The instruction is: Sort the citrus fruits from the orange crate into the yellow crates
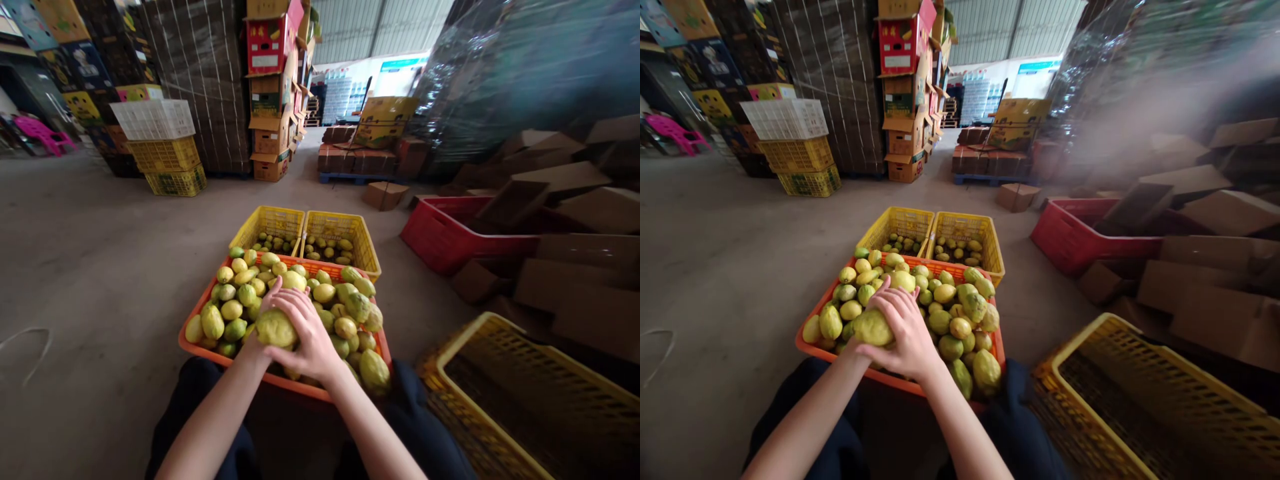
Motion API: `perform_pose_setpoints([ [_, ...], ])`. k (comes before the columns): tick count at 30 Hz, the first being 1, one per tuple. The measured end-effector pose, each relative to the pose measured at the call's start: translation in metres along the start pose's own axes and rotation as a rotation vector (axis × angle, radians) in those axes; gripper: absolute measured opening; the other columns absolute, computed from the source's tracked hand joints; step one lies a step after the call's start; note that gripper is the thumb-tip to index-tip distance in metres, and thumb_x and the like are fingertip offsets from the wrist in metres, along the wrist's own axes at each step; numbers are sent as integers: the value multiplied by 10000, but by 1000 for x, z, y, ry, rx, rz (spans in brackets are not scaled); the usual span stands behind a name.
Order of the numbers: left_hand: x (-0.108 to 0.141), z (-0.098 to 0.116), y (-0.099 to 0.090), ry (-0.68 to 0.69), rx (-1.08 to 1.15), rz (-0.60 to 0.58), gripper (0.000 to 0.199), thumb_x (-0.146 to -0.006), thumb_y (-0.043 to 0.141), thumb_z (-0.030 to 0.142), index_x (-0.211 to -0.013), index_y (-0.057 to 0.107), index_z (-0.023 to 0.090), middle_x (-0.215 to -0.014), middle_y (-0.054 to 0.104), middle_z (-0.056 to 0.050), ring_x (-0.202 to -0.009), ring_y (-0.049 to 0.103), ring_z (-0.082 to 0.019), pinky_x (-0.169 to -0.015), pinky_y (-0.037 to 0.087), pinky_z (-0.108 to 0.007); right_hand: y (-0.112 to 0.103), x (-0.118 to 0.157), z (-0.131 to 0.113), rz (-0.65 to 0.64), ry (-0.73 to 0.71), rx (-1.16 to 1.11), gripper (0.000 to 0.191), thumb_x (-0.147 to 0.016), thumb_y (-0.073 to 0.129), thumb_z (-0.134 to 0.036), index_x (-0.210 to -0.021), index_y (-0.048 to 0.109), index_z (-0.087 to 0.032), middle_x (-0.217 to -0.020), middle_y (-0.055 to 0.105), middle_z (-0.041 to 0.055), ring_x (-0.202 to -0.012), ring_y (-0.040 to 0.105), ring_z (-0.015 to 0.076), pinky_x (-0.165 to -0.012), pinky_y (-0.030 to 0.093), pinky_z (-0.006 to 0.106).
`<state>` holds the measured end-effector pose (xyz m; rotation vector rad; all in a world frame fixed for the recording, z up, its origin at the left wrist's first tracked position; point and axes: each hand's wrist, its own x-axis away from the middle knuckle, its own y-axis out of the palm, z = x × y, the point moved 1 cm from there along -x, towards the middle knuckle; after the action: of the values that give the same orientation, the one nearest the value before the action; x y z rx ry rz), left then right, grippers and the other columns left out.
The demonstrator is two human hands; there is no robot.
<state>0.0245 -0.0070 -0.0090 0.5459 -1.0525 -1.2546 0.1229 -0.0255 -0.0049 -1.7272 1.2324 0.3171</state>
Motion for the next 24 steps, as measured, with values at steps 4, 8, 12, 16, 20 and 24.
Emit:
perform_pose_setpoints([
  [4, 5, 5, 3, -8, -48, -35, 285, -851, 763, 303, -1120, 733, 215, -959, 744, -71, -1058, 741, -287, -947, 613, -361, 5, 2, -1, -13, -61, 35, 580, -841, 784, -471, -1352, 645, -234, -1239, 722, 171, -1149, 691, 348, -1015, 574, 529],
  [8, -4, 15, 9, -39, -97, -3, 388, -941, 646, 530, -1065, 735, 173, -884, 740, -79, -958, 746, -292, -877, 617, -379, -1, 4, 1, 77, 67, -39, 496, -811, 809, -444, -1254, 697, -251, -1195, 745, 146, -1119, 713, 351, -1018, 577, 545],
  [12, -11, 29, 8, 30, 23, 41, 450, -945, 589, 638, -1017, 725, 215, -771, 700, -37, -683, 672, -189, -771, 621, -352, -19, 1, 2, 365, 310, -111, 500, -691, 895, -420, -1136, 718, -275, -1143, 758, 102, -1078, 710, 343, -1008, 576, 533],
  [16, -11, 39, 8, 46, 187, 25, 382, -941, 611, 604, -1025, 703, 243, -873, 727, -32, -657, 643, -167, -791, 640, -406, -30, -5, 5, 656, 572, -258, 489, -649, 901, -424, -1058, 691, -259, -1035, 757, 51, -974, 706, 286, -956, 588, 470],
  [20, -11, 43, 8, 4, 265, 122, 345, -958, 599, 549, -999, 687, 218, -950, 733, -64, -907, 735, -243, -824, 641, -402, -30, -9, 13, 795, 847, -600, 410, -709, 835, -480, -1001, 672, -245, -940, 747, 22, -884, 704, 243, -840, 604, 370],
  [24, -8, 43, 12, 24, 262, 206, 277, -970, 577, 464, -926, 671, 207, -835, 712, -39, -785, 719, -187, -783, 620, -319, -22, -12, 19, 899, 992, -929, 401, -768, 678, -615, -911, 639, -242, -906, 745, 41, -901, 730, 271, -767, 620, 373],
])
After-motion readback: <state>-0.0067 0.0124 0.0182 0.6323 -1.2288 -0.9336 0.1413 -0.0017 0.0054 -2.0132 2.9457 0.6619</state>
